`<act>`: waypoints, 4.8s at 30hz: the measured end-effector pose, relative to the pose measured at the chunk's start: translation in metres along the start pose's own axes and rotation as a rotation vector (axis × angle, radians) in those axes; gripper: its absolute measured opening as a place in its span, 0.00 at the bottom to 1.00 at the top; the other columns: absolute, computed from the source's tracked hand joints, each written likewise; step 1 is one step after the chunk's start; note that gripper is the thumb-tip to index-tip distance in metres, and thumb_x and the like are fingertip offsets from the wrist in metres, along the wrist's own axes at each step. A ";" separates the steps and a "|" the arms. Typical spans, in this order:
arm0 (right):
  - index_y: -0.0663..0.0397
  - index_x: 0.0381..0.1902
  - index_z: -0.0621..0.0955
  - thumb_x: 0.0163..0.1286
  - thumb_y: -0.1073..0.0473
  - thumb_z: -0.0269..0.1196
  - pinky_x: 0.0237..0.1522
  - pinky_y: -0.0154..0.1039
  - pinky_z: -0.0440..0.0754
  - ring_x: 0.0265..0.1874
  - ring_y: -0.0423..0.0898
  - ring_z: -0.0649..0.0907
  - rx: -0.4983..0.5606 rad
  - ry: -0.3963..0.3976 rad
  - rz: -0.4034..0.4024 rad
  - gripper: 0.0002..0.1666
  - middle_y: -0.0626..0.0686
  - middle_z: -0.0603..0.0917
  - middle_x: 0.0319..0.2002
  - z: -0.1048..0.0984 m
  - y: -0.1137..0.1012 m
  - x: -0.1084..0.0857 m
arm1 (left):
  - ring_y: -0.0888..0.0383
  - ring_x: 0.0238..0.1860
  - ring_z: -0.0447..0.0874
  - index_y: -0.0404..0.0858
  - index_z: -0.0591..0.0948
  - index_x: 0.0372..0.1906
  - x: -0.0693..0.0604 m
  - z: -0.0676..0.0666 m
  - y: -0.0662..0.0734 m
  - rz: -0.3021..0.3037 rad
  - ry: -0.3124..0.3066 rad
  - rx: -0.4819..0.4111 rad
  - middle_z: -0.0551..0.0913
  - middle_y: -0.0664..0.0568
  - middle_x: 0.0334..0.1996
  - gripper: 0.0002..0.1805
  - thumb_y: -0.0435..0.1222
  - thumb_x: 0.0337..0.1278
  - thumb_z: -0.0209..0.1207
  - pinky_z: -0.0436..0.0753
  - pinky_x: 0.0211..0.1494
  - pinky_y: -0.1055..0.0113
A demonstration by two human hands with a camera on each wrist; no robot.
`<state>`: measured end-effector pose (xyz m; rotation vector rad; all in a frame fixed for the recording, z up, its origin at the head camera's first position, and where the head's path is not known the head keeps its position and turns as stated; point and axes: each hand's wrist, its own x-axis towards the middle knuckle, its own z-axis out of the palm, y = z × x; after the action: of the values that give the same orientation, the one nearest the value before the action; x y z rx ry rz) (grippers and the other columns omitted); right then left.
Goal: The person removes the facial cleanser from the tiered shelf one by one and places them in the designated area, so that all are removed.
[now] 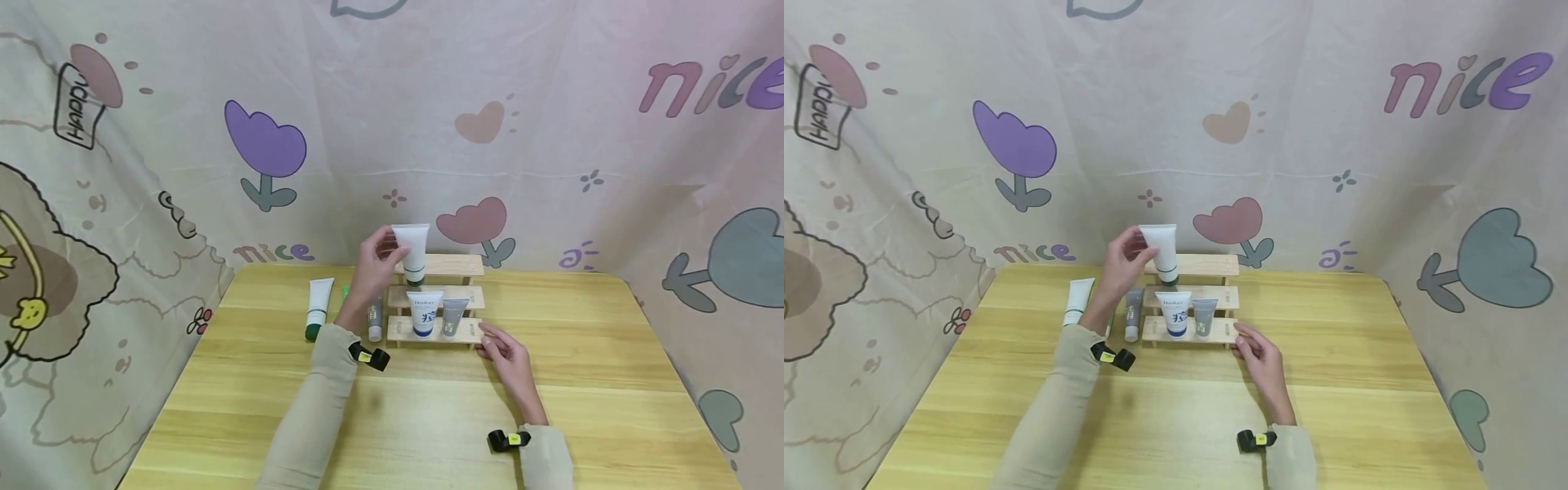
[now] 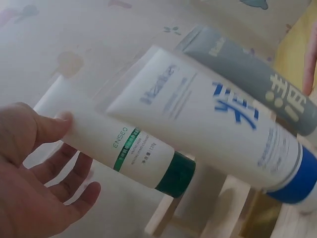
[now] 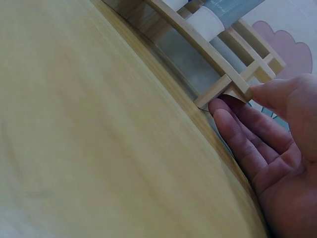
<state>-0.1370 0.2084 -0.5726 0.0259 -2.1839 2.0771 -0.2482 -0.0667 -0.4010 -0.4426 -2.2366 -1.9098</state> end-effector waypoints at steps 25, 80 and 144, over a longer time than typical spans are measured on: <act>0.69 0.66 0.77 0.78 0.66 0.58 0.47 0.41 0.86 0.47 0.57 0.88 0.008 0.005 -0.001 0.21 0.73 0.83 0.53 0.000 0.007 0.001 | 0.47 0.57 0.77 0.39 0.69 0.67 -0.036 -0.050 -0.037 -0.119 -0.012 -0.259 0.77 0.38 0.61 0.17 0.36 0.80 0.48 0.75 0.58 0.52; 0.69 0.65 0.78 0.79 0.64 0.58 0.47 0.39 0.86 0.44 0.47 0.89 0.004 0.005 -0.029 0.21 0.74 0.84 0.51 0.001 0.008 0.000 | 0.45 0.57 0.80 0.33 0.67 0.72 -0.156 -0.067 -0.094 -0.479 0.139 -0.169 0.76 0.31 0.62 0.31 0.24 0.67 0.61 0.82 0.54 0.67; 0.70 0.65 0.77 0.78 0.68 0.58 0.47 0.41 0.86 0.45 0.59 0.88 0.008 0.005 0.018 0.20 0.74 0.84 0.50 0.000 0.007 0.001 | 0.55 0.33 0.72 0.29 0.65 0.75 -0.190 -0.047 -0.088 -0.481 -0.144 0.323 0.75 0.46 0.39 0.35 0.32 0.68 0.63 0.72 0.30 0.69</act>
<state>-0.1389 0.2086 -0.5791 0.0020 -2.1811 2.0933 -0.1013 -0.1471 -0.5354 0.0124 -2.8886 -1.6862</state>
